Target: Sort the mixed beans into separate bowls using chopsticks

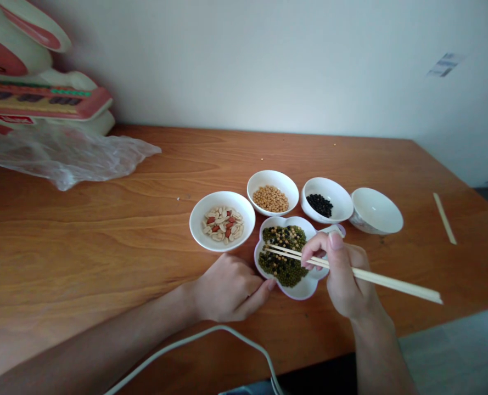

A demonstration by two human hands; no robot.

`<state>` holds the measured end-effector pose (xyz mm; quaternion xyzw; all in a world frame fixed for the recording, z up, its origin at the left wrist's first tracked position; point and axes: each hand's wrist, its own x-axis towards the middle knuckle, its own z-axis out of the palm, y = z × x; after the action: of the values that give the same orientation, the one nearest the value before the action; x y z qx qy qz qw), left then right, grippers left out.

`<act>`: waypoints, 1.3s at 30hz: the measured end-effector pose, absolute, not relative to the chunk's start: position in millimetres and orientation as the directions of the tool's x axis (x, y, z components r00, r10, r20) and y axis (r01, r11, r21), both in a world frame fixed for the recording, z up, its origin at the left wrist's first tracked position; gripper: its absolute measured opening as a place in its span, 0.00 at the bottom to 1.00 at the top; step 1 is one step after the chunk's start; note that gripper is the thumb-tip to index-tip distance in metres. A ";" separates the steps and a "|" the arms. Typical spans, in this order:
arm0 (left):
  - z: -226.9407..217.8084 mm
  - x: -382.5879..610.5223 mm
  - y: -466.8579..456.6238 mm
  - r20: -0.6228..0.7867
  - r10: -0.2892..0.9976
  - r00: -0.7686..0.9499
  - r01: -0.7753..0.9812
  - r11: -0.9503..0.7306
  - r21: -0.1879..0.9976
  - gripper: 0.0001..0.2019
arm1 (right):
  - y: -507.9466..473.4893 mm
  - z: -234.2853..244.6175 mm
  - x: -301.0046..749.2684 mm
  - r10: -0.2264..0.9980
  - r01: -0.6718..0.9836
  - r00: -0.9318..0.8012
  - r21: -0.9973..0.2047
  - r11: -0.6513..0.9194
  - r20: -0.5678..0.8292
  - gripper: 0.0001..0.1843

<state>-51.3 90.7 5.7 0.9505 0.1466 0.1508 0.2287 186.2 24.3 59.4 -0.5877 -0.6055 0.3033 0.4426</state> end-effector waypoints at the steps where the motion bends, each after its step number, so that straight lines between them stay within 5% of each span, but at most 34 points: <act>1: 5.6 -51.5 90.7 0.218 0.346 0.912 0.209 -0.852 0.479 0.26 | 24.3 59.0 185.6 0.977 0.452 0.098 -0.883 0.128 0.191 0.32; 9: 4.3 -50.2 91.1 0.240 0.345 0.908 0.196 -0.853 0.484 0.26 | 21.5 52.4 186.8 0.963 0.453 0.070 -0.869 0.200 0.258 0.35; 17: 5.1 -50.2 90.8 0.232 0.351 0.907 0.209 -0.854 0.477 0.26 | 13.9 60.0 195.3 0.991 0.483 0.032 -0.870 0.097 0.128 0.41; 39: 4.8 -49.6 91.2 0.255 0.348 0.902 0.193 -0.854 0.483 0.26 | 22.0 51.4 188.9 0.979 0.436 -0.014 -0.880 0.190 0.204 0.32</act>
<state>-49.6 91.2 4.8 0.9478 0.1427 0.1691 0.2296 188.9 22.0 51.4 -0.5536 -0.6390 0.3140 0.4319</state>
